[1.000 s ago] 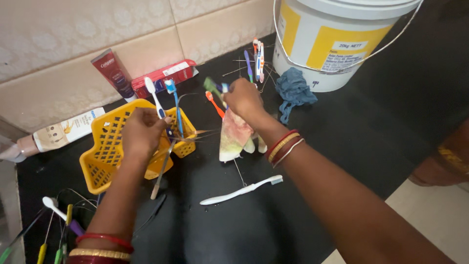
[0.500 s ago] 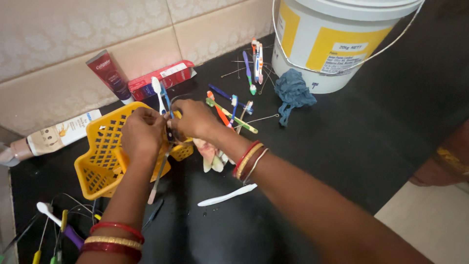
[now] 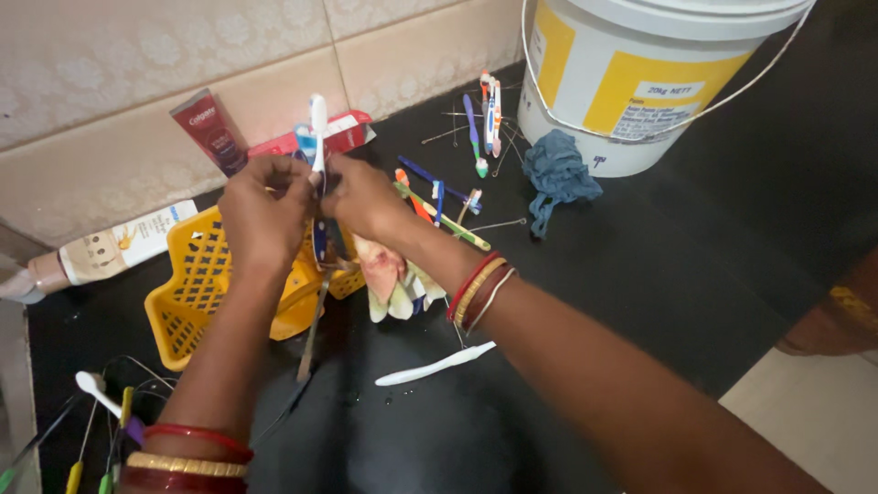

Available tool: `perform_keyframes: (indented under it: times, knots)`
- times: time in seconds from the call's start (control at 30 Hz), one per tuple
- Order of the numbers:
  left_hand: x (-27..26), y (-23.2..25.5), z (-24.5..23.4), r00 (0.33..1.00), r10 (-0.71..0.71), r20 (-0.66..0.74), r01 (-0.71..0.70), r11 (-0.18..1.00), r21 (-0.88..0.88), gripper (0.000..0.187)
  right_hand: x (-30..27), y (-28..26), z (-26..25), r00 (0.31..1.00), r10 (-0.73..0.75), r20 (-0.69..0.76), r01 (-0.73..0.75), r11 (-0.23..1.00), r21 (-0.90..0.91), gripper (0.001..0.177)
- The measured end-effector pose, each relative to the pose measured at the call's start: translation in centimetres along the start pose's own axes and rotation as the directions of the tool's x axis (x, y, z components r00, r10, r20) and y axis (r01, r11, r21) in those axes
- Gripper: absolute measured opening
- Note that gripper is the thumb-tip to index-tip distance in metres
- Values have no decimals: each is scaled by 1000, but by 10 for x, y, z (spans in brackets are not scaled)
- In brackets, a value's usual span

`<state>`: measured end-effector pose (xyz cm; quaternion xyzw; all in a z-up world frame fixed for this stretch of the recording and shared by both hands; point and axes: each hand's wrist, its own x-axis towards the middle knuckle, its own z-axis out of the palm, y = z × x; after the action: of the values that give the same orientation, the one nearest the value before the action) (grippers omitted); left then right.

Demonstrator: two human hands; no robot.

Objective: The person wipes a bathroom countertop with a cloth, then removes toothbrushes from a yellow plastic holder and wipes the holder. The person also wipes the countertop again after removing the items.

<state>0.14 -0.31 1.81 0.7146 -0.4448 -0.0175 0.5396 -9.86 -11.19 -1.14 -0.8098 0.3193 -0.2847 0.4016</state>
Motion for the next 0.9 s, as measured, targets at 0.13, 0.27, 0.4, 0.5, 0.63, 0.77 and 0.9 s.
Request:
perform_keyframes:
  times: [0.13, 0.27, 0.4, 0.5, 0.63, 0.77, 0.9]
  knots:
    - [14, 15, -9, 1000, 26, -12, -27, 988, -151, 14, 5, -21, -19, 974, -163, -159, 163, 987, -17, 32]
    - [21, 18, -18, 998, 32, 58, -12, 946, -324, 12, 12, -45, -51, 984, -92, -153, 103, 993, 64, 27]
    - [18, 12, -25, 996, -29, 83, 53, 949, -312, 13, 14, -55, -93, 936, -187, -297, 119, 965, -232, 28]
    - [10, 3, -24, 990, -128, 62, 139, 956, -259, 12, 11, -49, -115, 942, -146, -303, 15, 918, -395, 32]
    - [0, -7, -15, 961, -267, 76, 270, 962, -35, 16, 2, -22, -122, 979, 49, -199, -135, 884, -448, 31]
    - [-12, -18, -5, 944, -310, 116, 282, 937, 208, 21, -13, 11, -109, 983, 66, -168, -149, 824, -546, 30]
    - [-20, -30, 4, 922, -336, 194, 269, 914, 304, 25, -24, 31, -97, 982, 99, -163, -173, 816, -552, 26]
